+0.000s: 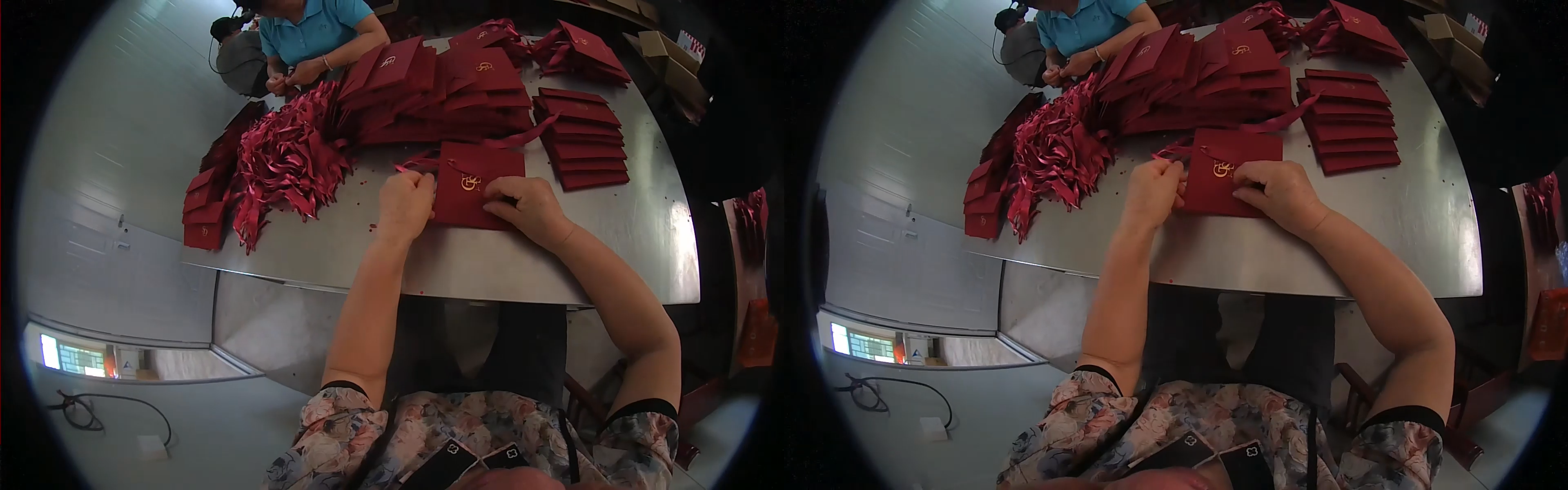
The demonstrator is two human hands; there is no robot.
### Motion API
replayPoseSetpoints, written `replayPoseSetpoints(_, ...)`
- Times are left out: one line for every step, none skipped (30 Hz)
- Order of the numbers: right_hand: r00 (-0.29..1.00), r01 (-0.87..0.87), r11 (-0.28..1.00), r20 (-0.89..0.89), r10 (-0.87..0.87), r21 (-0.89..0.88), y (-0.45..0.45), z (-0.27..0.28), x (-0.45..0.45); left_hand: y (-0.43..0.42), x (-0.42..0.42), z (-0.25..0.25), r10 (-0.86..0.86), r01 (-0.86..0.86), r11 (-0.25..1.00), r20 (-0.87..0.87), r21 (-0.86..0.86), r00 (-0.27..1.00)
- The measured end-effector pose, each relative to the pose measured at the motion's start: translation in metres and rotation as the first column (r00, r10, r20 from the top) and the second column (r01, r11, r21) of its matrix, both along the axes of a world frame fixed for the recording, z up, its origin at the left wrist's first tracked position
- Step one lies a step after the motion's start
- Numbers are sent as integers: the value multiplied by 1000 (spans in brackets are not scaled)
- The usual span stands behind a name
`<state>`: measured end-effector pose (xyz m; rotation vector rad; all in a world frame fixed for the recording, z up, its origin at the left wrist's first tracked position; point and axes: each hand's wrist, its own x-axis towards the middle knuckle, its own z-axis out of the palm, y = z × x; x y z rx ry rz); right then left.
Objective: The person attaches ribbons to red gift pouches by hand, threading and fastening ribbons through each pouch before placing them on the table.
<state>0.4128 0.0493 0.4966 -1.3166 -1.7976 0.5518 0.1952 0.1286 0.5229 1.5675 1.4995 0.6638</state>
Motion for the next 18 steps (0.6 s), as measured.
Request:
replayPoseSetpoints(1000,1,1000,-8,-1,4,0,0,0,-2,1,-1,-26,26,999,-4,30,1000)
replayPoseSetpoints(1000,-12,1000,-16,13,13,0,0,0,-3,1,-1,-53,54,997,-9,61,999)
replayPoseSetpoints(999,-24,999,-22,25,21,0,-1,1,-3,1,2,-56,57,996,-17,64,998)
replayPoseSetpoints(999,-20,1000,-29,20,24,1,-1,2,-3,-1,7,-85,84,996,39,17,996)
replayPoseSetpoints(999,-33,998,-36,35,49,1,-2,2,-3,-2,10,-112,115,993,96,-29,989)
replayPoseSetpoints(998,-45,996,-41,48,74,1,-2,3,-3,-1,10,-118,121,992,90,-29,989)
replayPoseSetpoints(998,-38,996,-47,41,76,1,-3,3,-3,0,11,-133,132,991,93,17,987)
replayPoseSetpoints(997,-48,995,-48,52,86,1,-3,3,-3,1,11,-149,144,988,96,63,984)
replayPoseSetpoints(997,-57,994,-50,62,96,1,-3,4,-4,3,15,-158,153,986,91,63,983)
replayPoseSetpoints(997,-47,994,-55,52,98,1,-3,4,-6,5,20,-130,131,991,168,6,977)
replayPoseSetpoints(998,-41,995,-44,46,93,1,-3,5,-6,6,24,-96,113,992,242,-54,966)
replayPoseSetpoints(999,-36,995,-33,39,89,1,-2,6,-5,7,24,-107,122,991,236,-52,966)
replayPoseSetpoints(999,-25,995,-40,29,92,1,-2,7,-3,6,24,-125,149,987,300,-59,946)
replayPoseSetpoints(999,-21,996,-40,24,84,1,-1,7,-2,6,24,-141,177,982,363,-66,921)
replayPoseSetpoints(999,-18,997,-39,20,75,0,0,8,-2,7,24,-150,185,980,358,-66,922)
replayPoseSetpoints(999,-9,997,-43,12,75,-1,1,8,-2,7,24,-159,216,972,412,-95,897)
replayPoseSetpoints(998,5,996,-64,0,92,-1,1,8,-2,8,25,-165,247,961,465,-122,870)
replayPoseSetpoints(996,20,994,-85,-11,108,-1,1,8,-2,8,26,-171,254,959,463,-123,870)
